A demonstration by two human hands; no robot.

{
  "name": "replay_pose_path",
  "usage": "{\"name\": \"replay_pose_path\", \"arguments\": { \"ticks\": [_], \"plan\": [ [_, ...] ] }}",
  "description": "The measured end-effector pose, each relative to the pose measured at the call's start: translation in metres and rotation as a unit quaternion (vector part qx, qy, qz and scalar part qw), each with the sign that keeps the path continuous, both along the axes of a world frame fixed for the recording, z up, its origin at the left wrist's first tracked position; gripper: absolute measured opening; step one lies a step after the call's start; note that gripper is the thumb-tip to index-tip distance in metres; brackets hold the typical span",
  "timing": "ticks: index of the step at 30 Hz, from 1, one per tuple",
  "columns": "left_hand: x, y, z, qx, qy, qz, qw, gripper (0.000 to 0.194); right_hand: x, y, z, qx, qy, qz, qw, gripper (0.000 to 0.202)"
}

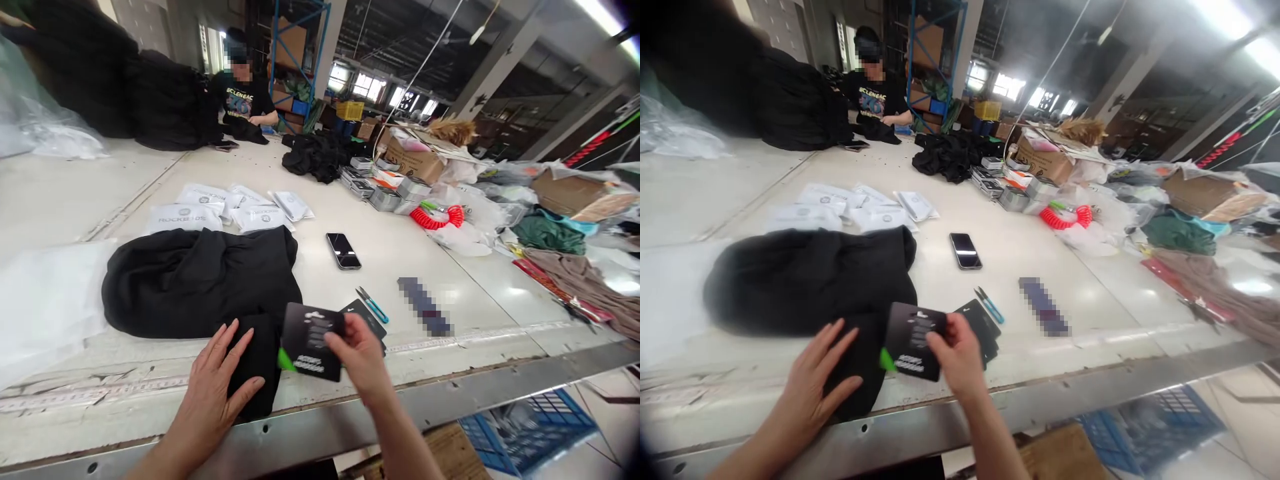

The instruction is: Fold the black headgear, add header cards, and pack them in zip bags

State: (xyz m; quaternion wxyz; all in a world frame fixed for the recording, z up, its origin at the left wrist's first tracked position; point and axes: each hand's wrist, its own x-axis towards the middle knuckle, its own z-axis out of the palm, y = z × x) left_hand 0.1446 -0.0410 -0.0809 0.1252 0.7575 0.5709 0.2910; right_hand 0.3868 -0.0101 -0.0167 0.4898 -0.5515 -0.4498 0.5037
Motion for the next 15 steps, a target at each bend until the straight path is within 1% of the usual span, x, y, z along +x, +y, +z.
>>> {"name": "replay_pose_path", "arguments": {
  "ticks": [2,4,5,7,8,9,10,11,12,13,14,15],
  "plan": [
    [0.001,0.001,-0.002,0.007,0.027,-0.003,1.000,0.060,0.035,0.008,0.002,-0.028,-0.002,-0.018,0.999,0.040],
    [0.003,0.001,-0.002,0.008,0.033,0.002,0.999,0.061,0.059,0.015,-0.004,-0.059,-0.031,-0.020,0.998,0.047],
    [0.003,0.001,-0.001,0.006,0.032,0.001,0.999,0.060,0.067,0.017,-0.009,-0.067,-0.064,-0.019,0.995,0.048],
    [0.004,0.000,0.002,-0.007,0.016,0.001,1.000,0.057,0.073,0.020,-0.022,-0.063,-0.188,-0.019,0.980,0.046],
    [0.004,-0.002,0.004,-0.017,-0.004,0.007,1.000,0.055,0.074,0.021,-0.028,-0.044,-0.272,-0.024,0.961,0.044],
    [0.003,-0.003,0.007,-0.029,-0.030,0.022,0.999,0.051,0.075,0.021,-0.034,-0.015,-0.359,-0.031,0.933,0.043],
    [0.001,-0.005,0.009,-0.042,-0.062,0.045,0.996,0.049,0.075,0.021,-0.039,0.023,-0.439,-0.039,0.898,0.042],
    [-0.002,-0.006,0.010,-0.055,-0.099,0.076,0.991,0.048,0.075,0.021,-0.042,0.063,-0.500,-0.047,0.862,0.042],
    [-0.005,-0.007,0.012,-0.073,-0.136,0.108,0.982,0.050,0.074,0.020,-0.044,0.102,-0.539,-0.054,0.834,0.042],
    [-0.008,-0.007,0.014,-0.097,-0.167,0.138,0.972,0.054,0.073,0.019,-0.045,0.135,-0.558,-0.059,0.817,0.041],
    [-0.011,-0.006,0.015,-0.126,-0.185,0.159,0.962,0.061,0.069,0.017,-0.046,0.157,-0.558,-0.064,0.812,0.040],
    [-0.014,-0.005,0.017,-0.158,-0.191,0.172,0.953,0.068,0.064,0.014,-0.045,0.164,-0.543,-0.068,0.821,0.039]
  ]
}}
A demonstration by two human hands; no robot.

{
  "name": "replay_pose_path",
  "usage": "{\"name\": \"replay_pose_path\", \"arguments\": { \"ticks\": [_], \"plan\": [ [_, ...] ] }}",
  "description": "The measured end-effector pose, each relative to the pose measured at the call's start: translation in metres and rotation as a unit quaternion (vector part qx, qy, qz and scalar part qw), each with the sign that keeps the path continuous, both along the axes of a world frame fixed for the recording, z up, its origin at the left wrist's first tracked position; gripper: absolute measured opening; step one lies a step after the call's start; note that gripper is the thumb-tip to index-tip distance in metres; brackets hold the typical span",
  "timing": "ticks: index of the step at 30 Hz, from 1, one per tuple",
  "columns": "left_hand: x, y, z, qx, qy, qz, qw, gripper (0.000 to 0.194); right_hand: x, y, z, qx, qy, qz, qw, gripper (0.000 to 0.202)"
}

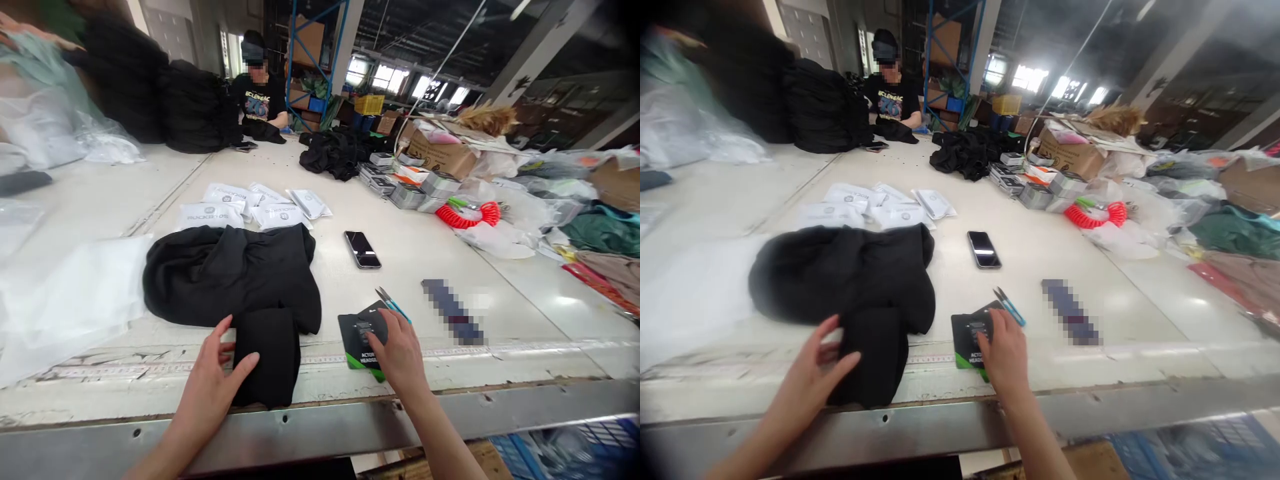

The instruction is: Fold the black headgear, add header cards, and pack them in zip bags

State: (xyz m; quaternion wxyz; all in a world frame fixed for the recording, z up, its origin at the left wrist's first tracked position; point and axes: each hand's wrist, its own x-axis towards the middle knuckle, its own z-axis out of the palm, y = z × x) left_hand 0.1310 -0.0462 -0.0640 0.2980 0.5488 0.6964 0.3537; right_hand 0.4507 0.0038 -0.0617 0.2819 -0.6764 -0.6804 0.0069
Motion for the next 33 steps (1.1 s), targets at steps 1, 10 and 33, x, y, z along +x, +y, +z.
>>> {"name": "replay_pose_path", "arguments": {
  "ticks": [1,10,33],
  "plan": [
    [-0.002,0.001,0.002,-0.032,-0.003,-0.003,0.999,0.073,-0.008,-0.004,0.001,-0.011,0.036,0.004,0.999,0.037],
    [0.000,0.003,0.009,-0.025,0.024,-0.022,0.999,0.069,-0.127,-0.033,0.000,-0.321,0.466,0.103,0.818,0.047],
    [-0.060,-0.052,0.002,0.092,-0.169,0.221,0.956,0.052,-0.143,-0.023,-0.009,-0.278,0.398,0.104,0.868,0.045]
  ]
}}
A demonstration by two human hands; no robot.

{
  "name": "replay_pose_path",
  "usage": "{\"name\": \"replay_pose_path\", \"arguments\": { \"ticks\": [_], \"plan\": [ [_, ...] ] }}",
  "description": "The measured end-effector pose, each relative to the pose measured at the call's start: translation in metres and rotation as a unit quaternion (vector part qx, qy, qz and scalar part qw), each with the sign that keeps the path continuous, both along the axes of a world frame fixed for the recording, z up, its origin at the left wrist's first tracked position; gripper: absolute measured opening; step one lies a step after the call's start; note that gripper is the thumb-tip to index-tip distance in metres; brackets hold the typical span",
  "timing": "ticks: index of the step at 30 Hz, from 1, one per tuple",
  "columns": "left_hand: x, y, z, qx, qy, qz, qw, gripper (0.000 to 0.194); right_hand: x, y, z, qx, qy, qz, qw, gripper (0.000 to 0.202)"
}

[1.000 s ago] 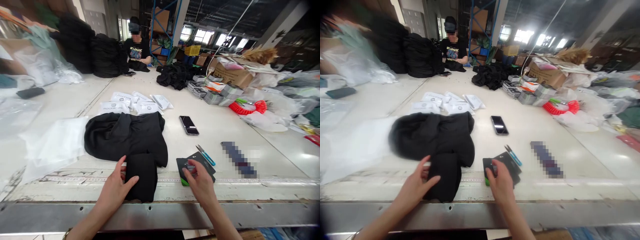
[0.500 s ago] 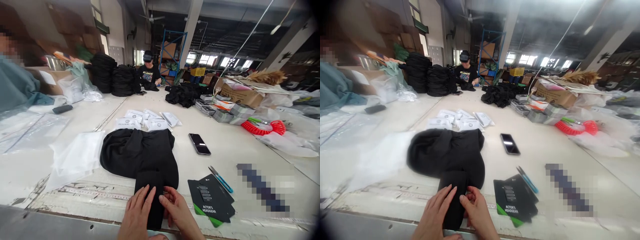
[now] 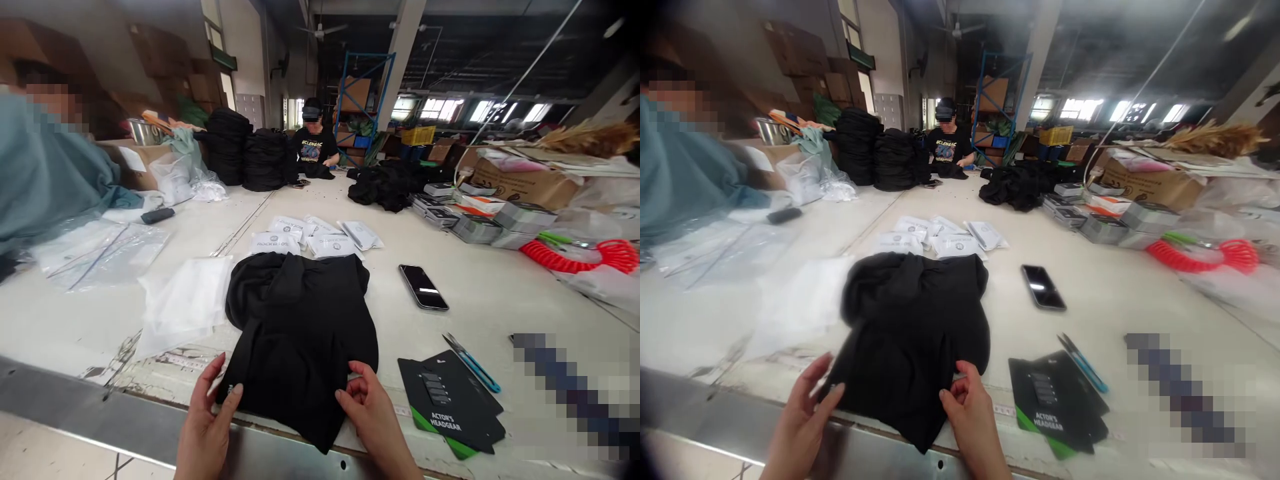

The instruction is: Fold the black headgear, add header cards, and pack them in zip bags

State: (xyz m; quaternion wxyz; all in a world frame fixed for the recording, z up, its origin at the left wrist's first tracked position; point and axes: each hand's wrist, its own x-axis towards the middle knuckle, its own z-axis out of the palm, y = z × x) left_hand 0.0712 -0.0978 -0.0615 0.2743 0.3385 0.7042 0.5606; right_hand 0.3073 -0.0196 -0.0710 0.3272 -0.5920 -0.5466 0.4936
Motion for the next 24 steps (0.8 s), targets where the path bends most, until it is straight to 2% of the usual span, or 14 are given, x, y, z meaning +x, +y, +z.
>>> {"name": "replay_pose_path", "arguments": {
  "ticks": [2,3,5,7,9,11,13,15,16,18,20,21,22,24],
  "plan": [
    [-0.007,-0.008,-0.004,0.010,0.170,0.004,0.985,0.047,-0.001,0.001,0.000,0.011,-0.016,0.019,1.000,0.038],
    [-0.006,-0.010,-0.005,0.031,0.260,-0.013,0.965,0.045,-0.001,0.002,0.002,0.017,-0.024,0.029,0.999,0.035],
    [0.002,-0.009,-0.004,0.071,0.421,-0.078,0.901,0.049,-0.003,0.002,0.006,0.027,-0.043,0.049,0.997,0.032],
    [0.012,-0.003,-0.004,0.062,0.517,-0.156,0.839,0.063,-0.008,0.001,0.011,0.045,-0.065,0.062,0.995,0.033],
    [0.020,0.006,-0.006,0.022,0.548,-0.200,0.812,0.073,-0.016,-0.001,0.016,0.067,-0.090,0.060,0.992,0.034],
    [0.022,0.014,-0.007,-0.004,0.529,-0.214,0.821,0.066,-0.024,-0.003,0.019,0.072,-0.109,0.057,0.990,0.033],
    [0.017,0.019,-0.003,-0.016,0.463,-0.222,0.858,0.052,-0.031,-0.003,0.020,0.060,-0.102,0.063,0.991,0.029],
    [0.005,0.020,0.004,-0.027,0.332,-0.208,0.920,0.046,-0.032,-0.002,0.022,0.049,-0.062,0.073,0.994,0.028],
    [-0.002,0.020,0.008,-0.031,0.242,-0.179,0.953,0.042,-0.030,-0.001,0.023,0.045,-0.037,0.075,0.995,0.029],
    [-0.020,0.016,0.015,-0.042,0.046,-0.075,0.995,0.038,-0.019,0.001,0.024,0.033,0.001,0.066,0.997,0.031],
    [-0.036,0.008,0.019,-0.051,-0.100,0.033,0.993,0.049,0.000,0.004,0.024,0.017,0.005,0.057,0.998,0.033],
    [-0.043,0.002,0.020,-0.053,-0.136,0.078,0.986,0.056,0.012,0.006,0.024,0.010,-0.009,0.054,0.998,0.035],
    [-0.048,-0.004,0.021,-0.057,-0.141,0.112,0.982,0.062,0.023,0.007,0.023,0.010,-0.040,0.045,0.998,0.038],
    [-0.054,-0.015,0.023,-0.071,-0.059,0.155,0.984,0.072,0.043,0.010,0.022,0.037,-0.142,0.007,0.989,0.048]
  ]
}}
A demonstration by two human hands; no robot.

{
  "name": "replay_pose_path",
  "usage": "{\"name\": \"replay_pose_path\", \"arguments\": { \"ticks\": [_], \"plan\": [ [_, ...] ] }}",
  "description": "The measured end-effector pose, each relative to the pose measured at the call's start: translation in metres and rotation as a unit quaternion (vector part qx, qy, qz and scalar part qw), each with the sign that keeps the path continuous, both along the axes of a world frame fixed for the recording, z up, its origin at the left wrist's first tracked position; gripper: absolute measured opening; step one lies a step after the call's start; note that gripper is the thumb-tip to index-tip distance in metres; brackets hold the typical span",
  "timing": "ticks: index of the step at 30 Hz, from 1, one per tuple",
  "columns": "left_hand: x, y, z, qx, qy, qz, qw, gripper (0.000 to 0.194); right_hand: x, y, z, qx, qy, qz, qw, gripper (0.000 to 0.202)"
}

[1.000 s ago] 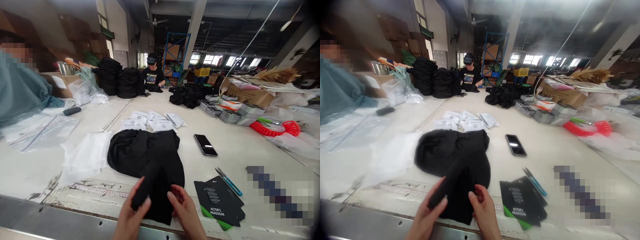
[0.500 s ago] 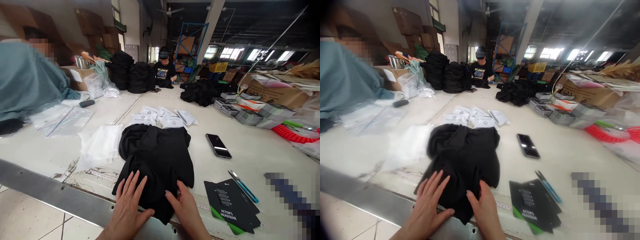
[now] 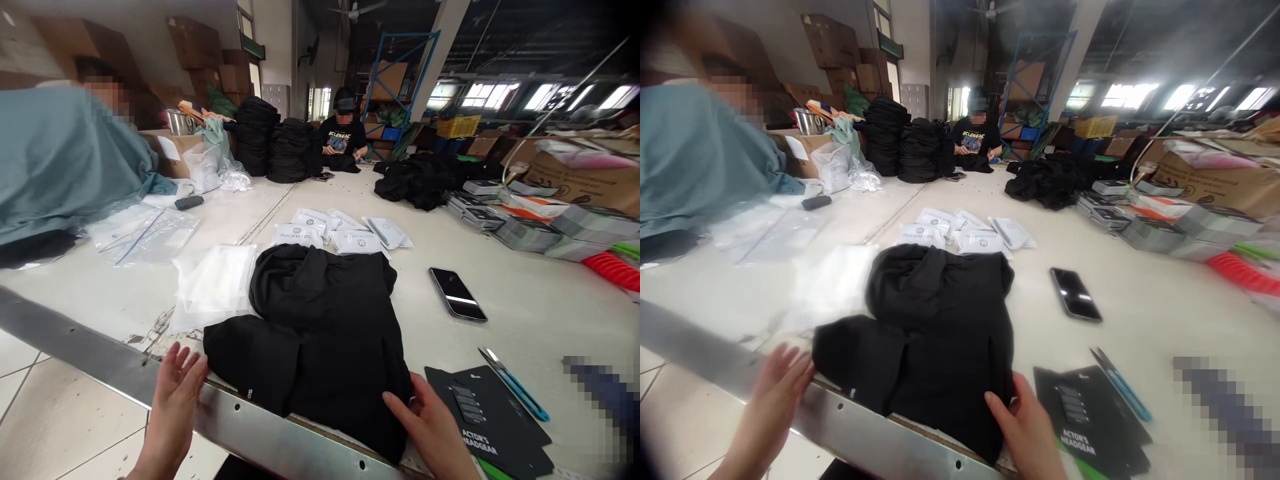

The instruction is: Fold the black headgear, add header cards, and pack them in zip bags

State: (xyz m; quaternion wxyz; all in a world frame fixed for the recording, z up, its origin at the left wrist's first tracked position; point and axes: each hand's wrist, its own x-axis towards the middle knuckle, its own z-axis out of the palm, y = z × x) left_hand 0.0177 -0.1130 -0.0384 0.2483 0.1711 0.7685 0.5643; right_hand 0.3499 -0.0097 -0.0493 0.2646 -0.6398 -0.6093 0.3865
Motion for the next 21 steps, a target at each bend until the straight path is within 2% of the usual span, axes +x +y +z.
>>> {"name": "replay_pose_path", "arguments": {
  "ticks": [2,3,6,9,12,14,17,19,21],
  "plan": [
    [0.000,-0.005,0.004,-0.034,0.166,-0.037,0.985,0.073,0.011,0.005,0.001,0.069,-0.105,-0.042,0.991,0.055],
    [0.001,-0.003,0.006,-0.042,0.257,-0.086,0.962,0.068,0.012,0.008,0.001,0.107,-0.138,-0.045,0.984,0.055],
    [0.002,0.020,0.009,-0.039,0.441,-0.267,0.856,0.052,0.000,0.024,0.003,0.216,-0.169,0.034,0.961,0.044],
    [-0.005,0.054,0.007,-0.086,0.488,-0.409,0.766,0.057,-0.019,0.040,-0.002,0.270,-0.219,0.132,0.928,0.039],
    [-0.010,0.078,0.009,-0.137,0.486,-0.490,0.711,0.066,-0.029,0.049,-0.008,0.276,-0.249,0.174,0.912,0.021],
    [-0.010,0.084,0.015,-0.142,0.499,-0.486,0.703,0.062,-0.029,0.047,-0.007,0.297,-0.231,0.181,0.909,0.008],
    [-0.007,0.077,0.031,-0.120,0.520,-0.463,0.708,0.034,-0.021,0.036,0.007,0.313,-0.166,0.171,0.919,0.010],
    [-0.007,0.062,0.043,-0.099,0.494,-0.462,0.730,0.017,-0.011,0.022,0.023,0.261,-0.112,0.163,0.945,0.015],
    [-0.009,0.039,0.051,-0.084,0.446,-0.440,0.775,0.009,-0.001,0.004,0.039,0.150,-0.059,0.168,0.972,0.017]
  ]
}}
